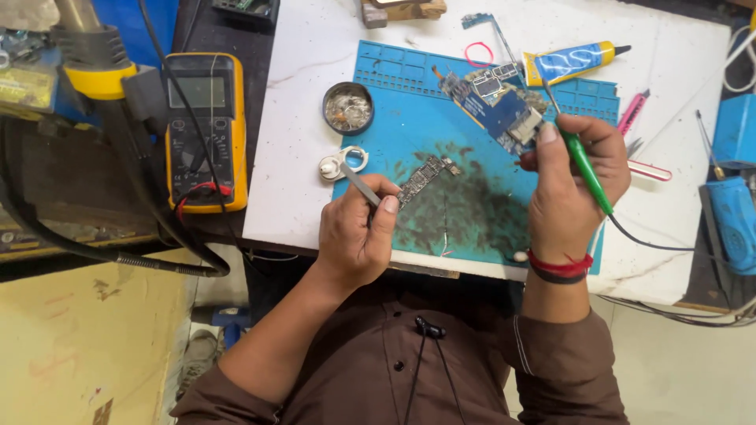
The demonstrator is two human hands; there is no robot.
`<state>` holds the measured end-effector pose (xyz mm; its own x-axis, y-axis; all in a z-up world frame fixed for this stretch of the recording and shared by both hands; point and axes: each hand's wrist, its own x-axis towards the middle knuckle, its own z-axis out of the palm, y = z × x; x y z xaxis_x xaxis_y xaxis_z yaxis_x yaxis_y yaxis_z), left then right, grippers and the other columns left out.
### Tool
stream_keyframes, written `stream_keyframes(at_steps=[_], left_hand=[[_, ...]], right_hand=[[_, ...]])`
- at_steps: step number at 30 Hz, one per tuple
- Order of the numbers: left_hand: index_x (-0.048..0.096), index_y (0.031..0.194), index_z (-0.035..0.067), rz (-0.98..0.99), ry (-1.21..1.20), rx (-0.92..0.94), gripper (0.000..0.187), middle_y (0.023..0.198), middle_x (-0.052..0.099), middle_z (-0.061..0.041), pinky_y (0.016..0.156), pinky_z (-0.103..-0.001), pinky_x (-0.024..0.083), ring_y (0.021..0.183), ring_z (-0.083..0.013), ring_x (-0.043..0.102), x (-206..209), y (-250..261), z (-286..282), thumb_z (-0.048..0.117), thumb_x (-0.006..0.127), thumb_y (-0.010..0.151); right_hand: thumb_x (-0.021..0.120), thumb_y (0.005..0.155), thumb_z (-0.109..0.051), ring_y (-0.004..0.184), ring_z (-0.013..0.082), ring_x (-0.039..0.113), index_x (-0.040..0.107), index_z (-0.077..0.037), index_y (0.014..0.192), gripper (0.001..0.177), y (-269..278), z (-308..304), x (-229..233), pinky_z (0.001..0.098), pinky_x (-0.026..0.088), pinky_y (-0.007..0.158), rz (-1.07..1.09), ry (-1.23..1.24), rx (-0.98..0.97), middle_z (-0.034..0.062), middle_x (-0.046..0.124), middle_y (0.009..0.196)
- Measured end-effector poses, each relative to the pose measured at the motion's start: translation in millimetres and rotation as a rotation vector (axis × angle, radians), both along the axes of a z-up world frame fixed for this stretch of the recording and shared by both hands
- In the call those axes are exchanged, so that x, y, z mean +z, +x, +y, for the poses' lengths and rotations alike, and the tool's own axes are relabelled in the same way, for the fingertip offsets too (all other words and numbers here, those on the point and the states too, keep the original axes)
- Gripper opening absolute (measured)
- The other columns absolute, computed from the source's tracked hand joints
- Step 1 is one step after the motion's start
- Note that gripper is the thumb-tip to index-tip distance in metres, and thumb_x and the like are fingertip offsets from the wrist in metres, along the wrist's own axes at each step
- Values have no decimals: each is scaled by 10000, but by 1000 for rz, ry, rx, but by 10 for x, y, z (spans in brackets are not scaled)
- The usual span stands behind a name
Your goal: The person uses a soldering iron and tweezers to work on a small circuit board, then uses a hot air gun to heat components. Finally, the person picks up a smartphone, connects a charging cable, and enters a passcode to verify the device powers on.
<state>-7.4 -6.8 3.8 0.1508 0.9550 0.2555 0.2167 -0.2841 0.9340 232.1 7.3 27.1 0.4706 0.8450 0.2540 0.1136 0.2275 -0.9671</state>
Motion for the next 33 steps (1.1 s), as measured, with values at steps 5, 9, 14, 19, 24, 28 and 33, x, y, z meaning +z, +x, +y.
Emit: stream_keyframes(at_steps=[5, 9, 14, 19, 24, 28, 33], left_hand=[[568, 956, 66, 11, 49, 22, 149, 654, 555, -31, 554, -329, 448, 559, -165, 572, -54, -5, -1, 156, 550, 1074], [527, 871, 75, 85, 74, 87, 237, 675, 564, -42, 536, -330, 445, 555, -175, 559, 29, 42, 12, 171, 705, 994], [592, 939, 38, 363, 26, 89, 250, 800, 631, -91, 519, -355, 468, 553, -228, 584, 185, 101, -17, 151, 804, 872], [587, 959, 17, 548, 220, 49, 217, 1014, 729, -125, 595, -389, 532, 670, -301, 667, 230, 153, -41, 114, 769, 893], [582, 1014, 16, 577, 219, 83, 191, 965, 697, -147, 606, -406, 548, 727, -325, 691, 183, 200, 11, 88, 730, 919], [557, 957, 12, 675, 139, 106, 204, 869, 657, -160, 556, -457, 520, 662, -361, 664, 139, 219, 224, 103, 739, 938], [546, 982, 40, 429, 188, 183, 169, 854, 638, -88, 560, -387, 513, 663, -254, 675, 147, 213, 426, 59, 712, 958]], right_hand=[[689, 1100, -44, 792, 113, 651, 610, -2, 1223, 152, -3, -204, -23, 275, 567, 766, 51, -51, 23, 54, 661, 995], [692, 1109, -60, 783, 108, 644, 605, 0, 1235, 165, 25, -336, -61, 262, 560, 755, 61, -54, 29, 57, 656, 971], [706, 1110, -72, 792, 111, 642, 601, 7, 1240, 185, 95, -454, -83, 252, 545, 746, 77, -62, 26, 62, 661, 979], [702, 1108, -81, 800, 109, 648, 603, -5, 1250, 189, 137, -512, -79, 256, 554, 744, 85, -84, 10, 58, 665, 981], [700, 1105, -73, 805, 107, 639, 602, -7, 1247, 185, 175, -543, -112, 252, 548, 750, 105, -86, 12, 54, 662, 981], [697, 1108, -66, 810, 106, 635, 604, -7, 1249, 179, 212, -557, -146, 248, 538, 758, 106, -89, 30, 55, 660, 972], [680, 1106, -42, 815, 93, 616, 612, -5, 1203, 125, 255, -540, -119, 237, 518, 765, 38, -107, 109, 43, 651, 973]])
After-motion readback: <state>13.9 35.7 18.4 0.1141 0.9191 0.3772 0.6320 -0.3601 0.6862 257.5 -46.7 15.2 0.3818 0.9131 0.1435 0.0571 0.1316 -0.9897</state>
